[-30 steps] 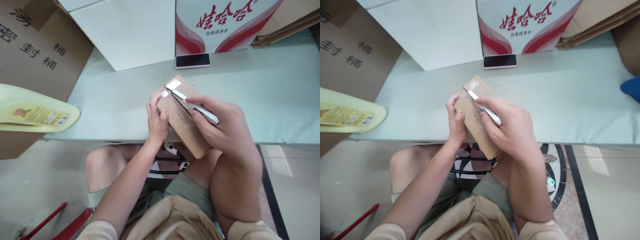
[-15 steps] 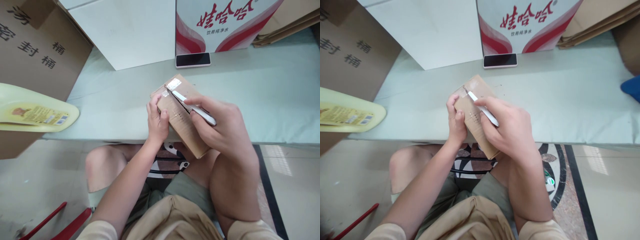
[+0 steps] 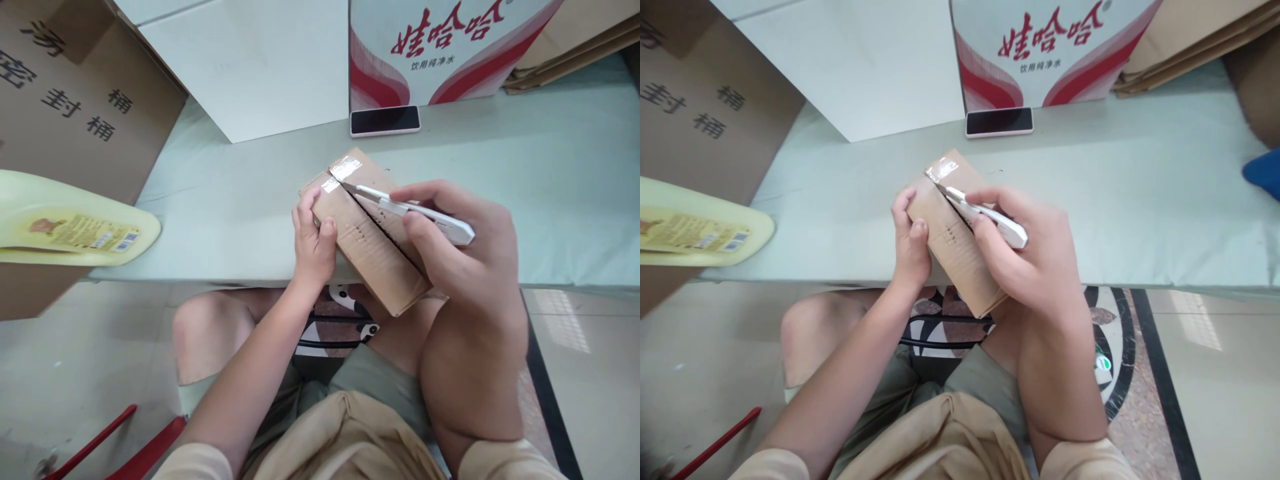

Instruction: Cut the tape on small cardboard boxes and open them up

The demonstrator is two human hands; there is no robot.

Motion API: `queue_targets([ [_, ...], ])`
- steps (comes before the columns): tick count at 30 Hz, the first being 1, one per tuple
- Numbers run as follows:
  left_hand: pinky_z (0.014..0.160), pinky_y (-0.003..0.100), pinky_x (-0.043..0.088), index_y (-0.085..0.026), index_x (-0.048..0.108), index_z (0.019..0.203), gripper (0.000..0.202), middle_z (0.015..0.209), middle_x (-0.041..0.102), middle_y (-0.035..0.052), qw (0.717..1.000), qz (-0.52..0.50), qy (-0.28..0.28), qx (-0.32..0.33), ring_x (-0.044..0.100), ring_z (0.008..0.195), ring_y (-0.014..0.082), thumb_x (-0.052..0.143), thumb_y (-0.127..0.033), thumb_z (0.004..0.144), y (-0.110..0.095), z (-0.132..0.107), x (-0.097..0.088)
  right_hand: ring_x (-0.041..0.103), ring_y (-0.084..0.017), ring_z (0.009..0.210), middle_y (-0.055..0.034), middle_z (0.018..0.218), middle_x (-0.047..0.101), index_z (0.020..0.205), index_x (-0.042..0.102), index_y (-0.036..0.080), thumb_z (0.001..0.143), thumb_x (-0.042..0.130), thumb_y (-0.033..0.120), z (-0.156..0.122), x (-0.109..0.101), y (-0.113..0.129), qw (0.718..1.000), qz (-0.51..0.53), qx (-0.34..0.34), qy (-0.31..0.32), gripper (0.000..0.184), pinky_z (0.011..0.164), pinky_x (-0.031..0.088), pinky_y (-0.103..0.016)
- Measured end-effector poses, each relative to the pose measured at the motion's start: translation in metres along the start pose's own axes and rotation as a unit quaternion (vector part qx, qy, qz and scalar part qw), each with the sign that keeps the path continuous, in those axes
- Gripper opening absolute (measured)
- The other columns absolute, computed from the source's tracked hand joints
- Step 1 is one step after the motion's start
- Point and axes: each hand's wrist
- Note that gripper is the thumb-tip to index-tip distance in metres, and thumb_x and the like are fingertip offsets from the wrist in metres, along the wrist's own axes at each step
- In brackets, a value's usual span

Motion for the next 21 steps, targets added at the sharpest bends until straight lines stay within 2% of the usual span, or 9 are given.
queue_targets([
  [2, 0.122, 0.05, 0.038, -0.03, 0.044, 0.147, 0.063, 0.154, 0.048, 0.0142, 0.999, 0.032, -0.009, 0.006, 0.046, 0.147, 0.0308, 0.038, -0.073, 0.102, -0.008, 0.0, -0.004, 0.052, -0.013, 0.051, 0.0023, 0.063, 0.063, 0.094, 0.078, 0.023, 0.087, 0.063, 0.023, -0.001, 0.002, -0.003, 0.999, 0.035, 0.003, -0.031, 0.017, 0.05, 0.039, -0.027],
  [4, 0.125, 0.055, 0.033, -0.03, 0.046, 0.148, 0.06, 0.16, 0.041, 0.0152, 0.997, 0.07, -0.01, 0.028, 0.036, 0.155, 0.0335, 0.043, -0.068, 0.102, -0.027, -0.004, -0.009, 0.047, -0.012, 0.05, 0.0022, 0.063, 0.06, 0.093, 0.078, 0.023, 0.087, 0.064, 0.022, -0.002, 0.005, -0.009, 0.992, 0.088, -0.012, -0.093, 0.016, 0.048, 0.034, -0.028],
  [8, 0.127, 0.069, 0.02, -0.027, 0.06, 0.138, 0.061, 0.161, 0.043, 0.016, 0.984, 0.126, 0.058, 0.109, 0.027, 0.159, 0.0444, 0.056, -0.069, 0.093, -0.087, -0.026, -0.012, 0.04, -0.013, 0.047, 0.0012, 0.062, 0.052, 0.094, 0.077, 0.024, 0.087, 0.059, 0.021, 0.003, 0.013, -0.021, 0.956, 0.192, -0.044, -0.216, 0.02, 0.045, 0.025, -0.029],
  [11, 0.125, 0.073, 0.016, -0.031, 0.064, 0.134, 0.061, 0.16, 0.048, 0.0152, 0.975, 0.155, 0.113, 0.115, 0.029, 0.157, 0.0494, 0.072, -0.065, 0.083, -0.12, -0.044, -0.007, 0.04, -0.014, 0.047, 0.0014, 0.058, 0.048, 0.095, 0.076, 0.024, 0.087, 0.058, 0.023, 0.006, 0.013, -0.022, 0.945, 0.221, -0.034, -0.239, 0.02, 0.044, 0.025, -0.031],
  [14, 0.124, 0.07, 0.022, -0.034, 0.063, 0.137, 0.056, 0.159, 0.051, 0.0129, 0.968, 0.184, 0.134, 0.109, 0.034, 0.155, 0.0453, 0.076, -0.05, 0.085, -0.123, -0.049, -0.005, 0.042, -0.015, 0.049, 0.0009, 0.06, 0.048, 0.096, 0.074, 0.027, 0.09, 0.059, 0.027, 0.006, 0.011, -0.019, 0.952, 0.216, -0.025, -0.215, 0.017, 0.044, 0.027, -0.032],
  [18, 0.124, 0.064, 0.028, -0.035, 0.062, 0.14, 0.053, 0.15, 0.06, 0.0109, 0.964, 0.174, 0.155, 0.127, 0.038, 0.152, 0.0421, 0.072, -0.05, 0.09, -0.11, -0.041, -0.009, 0.04, -0.015, 0.049, 0.0011, 0.063, 0.045, 0.096, 0.07, 0.028, 0.092, 0.057, 0.026, 0.005, 0.01, -0.02, 0.952, 0.218, -0.056, -0.208, 0.014, 0.043, 0.026, -0.031],
  [21, 0.124, 0.063, 0.028, -0.035, 0.06, 0.143, 0.053, 0.151, 0.059, 0.0112, 0.965, 0.164, 0.164, 0.124, 0.037, 0.154, 0.0418, 0.068, -0.05, 0.093, -0.107, -0.037, -0.013, 0.038, -0.015, 0.049, 0.001, 0.067, 0.04, 0.104, 0.064, 0.03, 0.096, 0.053, 0.037, 0.008, 0.012, -0.025, 0.961, 0.167, -0.064, -0.209, 0.015, 0.043, 0.026, -0.03],
])
Point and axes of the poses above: each hand's wrist, its own z-axis towards the middle knuckle, its own x-axis out of the palm, y = z × x
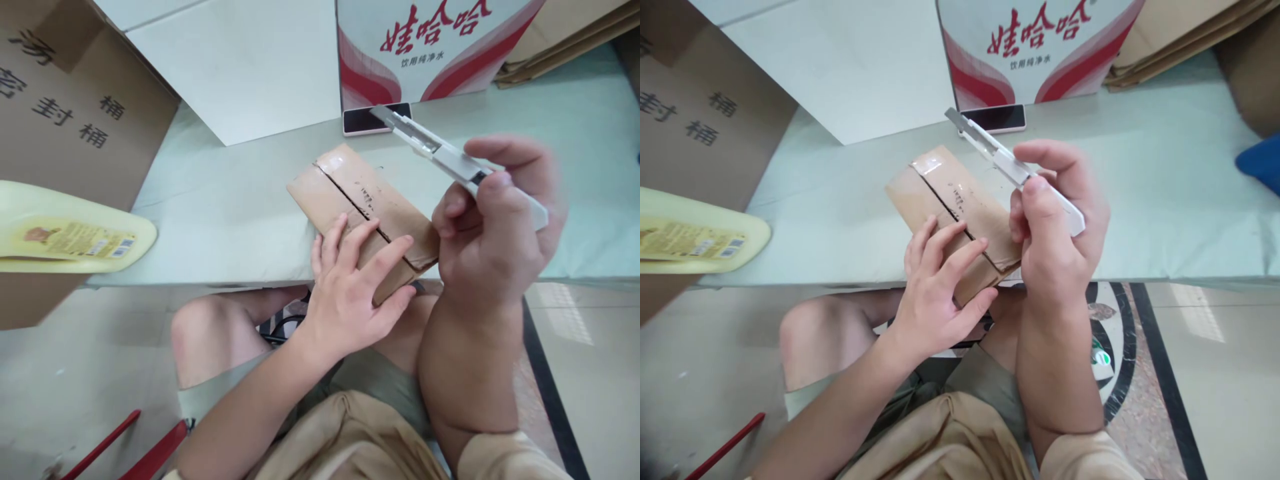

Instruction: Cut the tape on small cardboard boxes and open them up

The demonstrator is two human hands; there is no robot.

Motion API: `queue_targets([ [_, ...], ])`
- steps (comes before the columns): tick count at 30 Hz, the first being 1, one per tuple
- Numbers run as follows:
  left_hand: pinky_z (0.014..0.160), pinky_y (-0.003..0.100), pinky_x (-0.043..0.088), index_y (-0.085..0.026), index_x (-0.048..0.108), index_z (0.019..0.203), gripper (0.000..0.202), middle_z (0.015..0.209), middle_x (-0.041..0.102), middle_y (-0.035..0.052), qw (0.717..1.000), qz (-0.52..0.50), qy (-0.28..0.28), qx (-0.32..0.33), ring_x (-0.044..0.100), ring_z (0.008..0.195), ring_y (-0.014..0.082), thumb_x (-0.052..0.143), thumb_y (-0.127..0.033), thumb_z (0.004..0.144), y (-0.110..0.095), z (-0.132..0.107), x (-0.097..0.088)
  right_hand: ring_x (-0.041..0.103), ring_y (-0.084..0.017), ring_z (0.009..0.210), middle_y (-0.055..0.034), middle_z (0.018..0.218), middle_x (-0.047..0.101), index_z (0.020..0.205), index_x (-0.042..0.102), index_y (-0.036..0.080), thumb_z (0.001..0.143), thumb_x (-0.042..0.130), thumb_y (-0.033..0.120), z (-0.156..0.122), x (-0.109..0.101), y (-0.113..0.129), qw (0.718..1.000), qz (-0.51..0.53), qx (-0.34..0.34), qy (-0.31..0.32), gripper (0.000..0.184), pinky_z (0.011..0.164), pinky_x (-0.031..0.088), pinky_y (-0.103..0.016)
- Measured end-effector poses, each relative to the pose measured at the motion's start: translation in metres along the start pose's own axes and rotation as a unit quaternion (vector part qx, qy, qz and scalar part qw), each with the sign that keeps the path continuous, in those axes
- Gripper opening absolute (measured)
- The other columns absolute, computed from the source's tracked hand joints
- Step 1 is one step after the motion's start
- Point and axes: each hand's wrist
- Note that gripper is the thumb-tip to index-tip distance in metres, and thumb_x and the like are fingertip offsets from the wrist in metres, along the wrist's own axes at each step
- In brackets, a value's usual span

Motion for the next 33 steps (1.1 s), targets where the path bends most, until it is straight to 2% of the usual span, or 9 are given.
queue_targets([
  [5, 0.123, 0.06, 0.034, -0.029, 0.053, 0.145, 0.057, 0.155, 0.054, 0.0159, 1.0, -0.027, -0.003, -0.007, 0.041, 0.153, 0.0396, 0.065, -0.055, 0.095, 0.012, 0.001, -0.01, 0.039, -0.015, 0.05, 0.0009, 0.071, 0.037, 0.112, 0.056, 0.031, 0.098, 0.044, 0.045, 0.003, -0.003, -0.007, 1.0, -0.017, 0.011, 0.002, 0.023, 0.043, 0.028, -0.027],
  [9, 0.119, 0.059, 0.041, -0.03, 0.051, 0.143, 0.062, 0.147, 0.058, 0.0164, 0.999, 0.0, -0.029, 0.021, 0.054, 0.142, 0.0374, 0.07, -0.059, 0.092, 0.03, 0.001, -0.019, 0.045, -0.016, 0.054, -0.0013, 0.08, 0.052, 0.122, 0.053, 0.035, 0.099, 0.05, 0.052, -0.001, -0.007, -0.008, 0.998, -0.018, 0.026, 0.054, 0.029, 0.045, 0.037, -0.031],
  [12, 0.115, 0.056, 0.048, -0.03, 0.05, 0.141, 0.058, 0.142, 0.06, 0.0147, 0.997, 0.016, -0.049, 0.057, 0.059, 0.138, 0.0351, 0.074, -0.046, 0.091, 0.034, 0.003, -0.024, 0.051, -0.019, 0.058, -0.0032, 0.085, 0.057, 0.125, 0.053, 0.037, 0.101, 0.047, 0.057, -0.003, -0.006, -0.007, 0.997, -0.041, 0.033, 0.058, 0.032, 0.048, 0.04, -0.033],
  [17, 0.108, 0.047, 0.058, -0.03, 0.055, 0.133, 0.044, 0.132, 0.066, 0.0099, 0.987, 0.039, -0.096, 0.12, 0.066, 0.13, 0.0281, 0.064, -0.014, 0.092, 0.033, 0.007, -0.029, 0.042, -0.013, 0.053, -0.002, 0.086, 0.057, 0.112, 0.059, 0.03, 0.099, 0.054, 0.042, 0.004, -0.011, -0.008, 1.0, -0.011, 0.0, -0.021, 0.018, 0.047, 0.037, -0.031],
  [19, 0.103, 0.041, 0.06, -0.03, 0.057, 0.131, 0.043, 0.129, 0.068, 0.0081, 0.984, 0.039, -0.112, 0.132, 0.07, 0.121, 0.0236, 0.058, -0.009, 0.094, 0.037, 0.009, -0.033, 0.047, -0.014, 0.055, -0.0014, 0.083, 0.057, 0.114, 0.061, 0.028, 0.099, 0.055, 0.034, 0.007, -0.016, -0.01, 0.997, -0.069, 0.011, 0.022, 0.018, 0.052, 0.041, -0.031],
  [21, 0.099, 0.035, 0.061, -0.03, 0.058, 0.13, 0.043, 0.127, 0.067, 0.0066, 0.982, 0.041, -0.131, 0.131, 0.072, 0.114, 0.0196, 0.053, -0.005, 0.095, 0.044, 0.01, -0.038, 0.054, -0.016, 0.062, -0.0016, 0.083, 0.061, 0.119, 0.063, 0.027, 0.097, 0.056, 0.03, 0.007, -0.019, -0.014, 0.983, -0.138, 0.042, 0.111, 0.023, 0.061, 0.047, -0.033],
  [24, 0.101, 0.037, 0.06, -0.029, 0.058, 0.131, 0.04, 0.128, 0.063, 0.0084, 0.986, 0.04, -0.126, 0.102, 0.068, 0.12, 0.0214, 0.056, -0.01, 0.096, 0.054, 0.012, -0.045, 0.063, -0.019, 0.076, -0.0059, 0.099, 0.069, 0.124, 0.064, 0.023, 0.096, 0.056, 0.029, 0.005, -0.016, -0.023, 0.948, -0.206, 0.097, 0.222, 0.03, 0.077, 0.054, -0.038],
  [29, 0.119, 0.056, 0.047, -0.028, 0.05, 0.142, 0.065, 0.147, 0.05, 0.0153, 0.996, 0.012, -0.066, 0.051, 0.051, 0.145, 0.0352, 0.078, -0.041, 0.085, 0.06, 0.009, -0.041, 0.068, -0.027, 0.107, -0.0119, 0.12, 0.073, 0.125, 0.065, 0.018, 0.095, 0.048, 0.023, 0.004, -0.005, -0.029, 0.925, -0.217, 0.123, 0.287, 0.034, 0.097, 0.053, -0.044],
  [33, 0.112, 0.051, 0.054, -0.03, 0.045, 0.146, 0.065, 0.156, 0.042, 0.0155, 0.997, -0.043, -0.05, -0.039, 0.043, 0.151, 0.0347, 0.073, -0.033, 0.087, 0.063, 0.004, -0.038, 0.067, -0.029, 0.116, -0.0139, 0.13, 0.072, 0.135, 0.065, 0.017, 0.096, 0.048, 0.026, 0.005, -0.005, -0.029, 0.913, -0.213, 0.123, 0.326, 0.043, 0.103, 0.052, -0.046],
])
Point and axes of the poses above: each hand's wrist, its own z-axis towards the middle knuckle, its own x-axis out of the palm, y = z × x
